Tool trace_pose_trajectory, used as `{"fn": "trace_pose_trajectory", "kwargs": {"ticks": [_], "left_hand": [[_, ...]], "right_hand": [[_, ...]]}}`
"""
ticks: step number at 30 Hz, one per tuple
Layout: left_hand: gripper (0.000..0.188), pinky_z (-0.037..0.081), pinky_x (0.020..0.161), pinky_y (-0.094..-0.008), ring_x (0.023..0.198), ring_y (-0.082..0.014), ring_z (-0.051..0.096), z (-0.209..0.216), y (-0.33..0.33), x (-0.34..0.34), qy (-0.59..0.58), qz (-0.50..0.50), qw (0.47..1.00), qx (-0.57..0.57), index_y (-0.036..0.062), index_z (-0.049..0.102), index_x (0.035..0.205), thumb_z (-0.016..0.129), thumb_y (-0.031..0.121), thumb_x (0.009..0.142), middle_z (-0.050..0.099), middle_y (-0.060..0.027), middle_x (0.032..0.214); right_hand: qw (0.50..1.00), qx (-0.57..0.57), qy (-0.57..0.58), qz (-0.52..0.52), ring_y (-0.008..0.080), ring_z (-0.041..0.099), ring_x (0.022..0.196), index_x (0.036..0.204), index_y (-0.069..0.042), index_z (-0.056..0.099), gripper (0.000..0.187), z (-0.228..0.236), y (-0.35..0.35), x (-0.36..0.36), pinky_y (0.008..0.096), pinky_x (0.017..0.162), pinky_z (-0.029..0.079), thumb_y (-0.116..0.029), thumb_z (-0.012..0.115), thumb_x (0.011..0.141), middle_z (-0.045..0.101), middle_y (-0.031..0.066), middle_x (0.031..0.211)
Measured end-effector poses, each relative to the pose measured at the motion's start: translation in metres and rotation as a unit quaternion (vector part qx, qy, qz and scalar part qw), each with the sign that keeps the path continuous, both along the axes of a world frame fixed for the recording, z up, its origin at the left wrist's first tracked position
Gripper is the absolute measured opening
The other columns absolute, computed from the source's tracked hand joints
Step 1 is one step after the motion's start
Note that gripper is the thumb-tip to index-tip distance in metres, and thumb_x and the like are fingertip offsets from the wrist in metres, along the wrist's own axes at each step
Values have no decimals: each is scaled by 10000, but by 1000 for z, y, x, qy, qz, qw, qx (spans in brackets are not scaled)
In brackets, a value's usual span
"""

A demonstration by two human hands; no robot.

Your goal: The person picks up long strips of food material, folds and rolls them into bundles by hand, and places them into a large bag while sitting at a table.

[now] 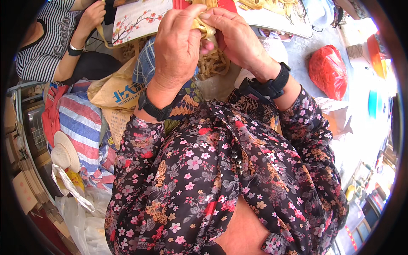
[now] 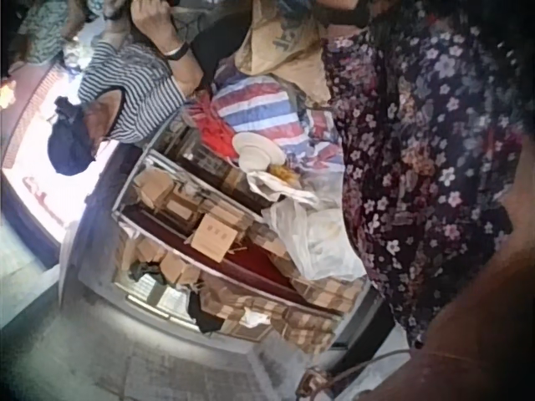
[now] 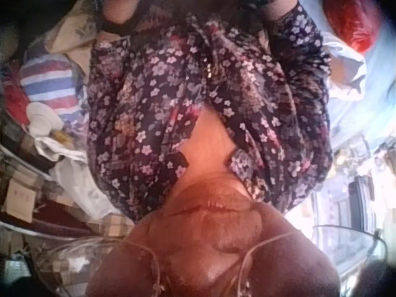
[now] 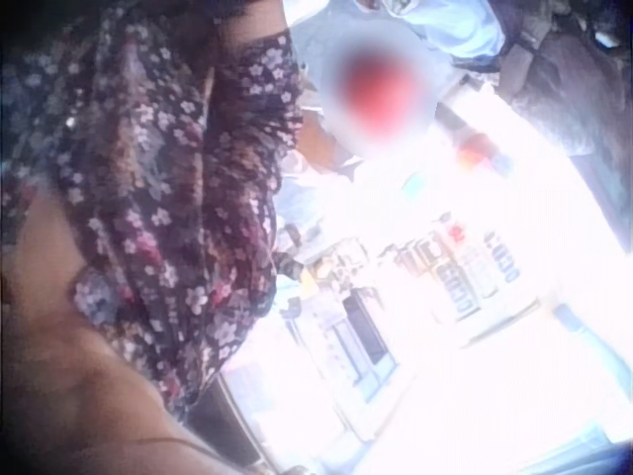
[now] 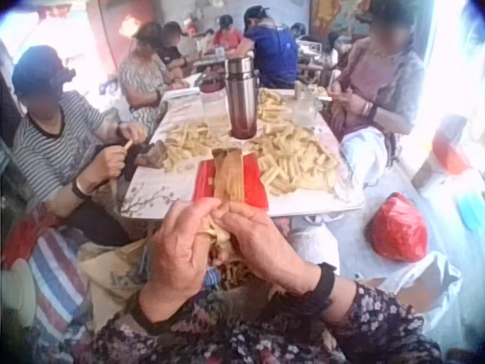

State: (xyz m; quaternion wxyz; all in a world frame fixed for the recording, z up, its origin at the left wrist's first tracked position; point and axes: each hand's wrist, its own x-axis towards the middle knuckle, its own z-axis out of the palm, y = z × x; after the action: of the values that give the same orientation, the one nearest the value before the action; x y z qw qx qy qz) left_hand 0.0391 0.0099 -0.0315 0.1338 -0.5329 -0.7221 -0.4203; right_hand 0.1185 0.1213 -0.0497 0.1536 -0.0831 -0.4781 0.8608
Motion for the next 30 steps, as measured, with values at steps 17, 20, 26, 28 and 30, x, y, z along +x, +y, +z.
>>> {"fn": "trace_pose_trajectory", "kwargs": {"ticks": [17,20,26,28,30], "left_hand": [[222,448,814,-261,863,-123,551,33,-12,-22,-510,-303,803,62,-7,520,1137,479,56,928,579,-49,1019],[209,450,817,-234,885,-105,560,23,-10,-19,-384,-236,891,53,-21,528,1121,517,77,937,596,-52,998],[246,472,756,-212,844,-87,578,1,-10,-14,-218,-91,969,74,-55,576,1130,550,88,932,639,-52,968],[276,478,757,-222,827,-103,592,3,-9,-3,-288,-140,944,81,-35,571,1176,552,92,931,646,-62,944],[263,485,747,-229,800,-112,601,14,-9,5,-308,-164,935,71,-26,582,1162,556,92,928,649,-66,912]], "right_hand": [[908,401,117,-41,81,528,627,944,8,619,168,53,30,24,234,545,408,-150,631,889,591,24,733],[961,263,77,39,43,522,685,1011,9,648,173,45,29,27,192,589,417,-114,622,892,621,-3,804],[994,46,35,94,43,430,541,992,2,648,161,36,28,29,183,483,337,-126,600,907,545,-15,697],[992,91,39,73,37,407,513,1059,-10,601,196,35,31,25,179,462,323,-146,583,919,502,-14,653],[988,137,52,49,39,426,520,1015,-26,586,164,28,31,22,177,474,341,-163,570,927,503,-16,638]]}}
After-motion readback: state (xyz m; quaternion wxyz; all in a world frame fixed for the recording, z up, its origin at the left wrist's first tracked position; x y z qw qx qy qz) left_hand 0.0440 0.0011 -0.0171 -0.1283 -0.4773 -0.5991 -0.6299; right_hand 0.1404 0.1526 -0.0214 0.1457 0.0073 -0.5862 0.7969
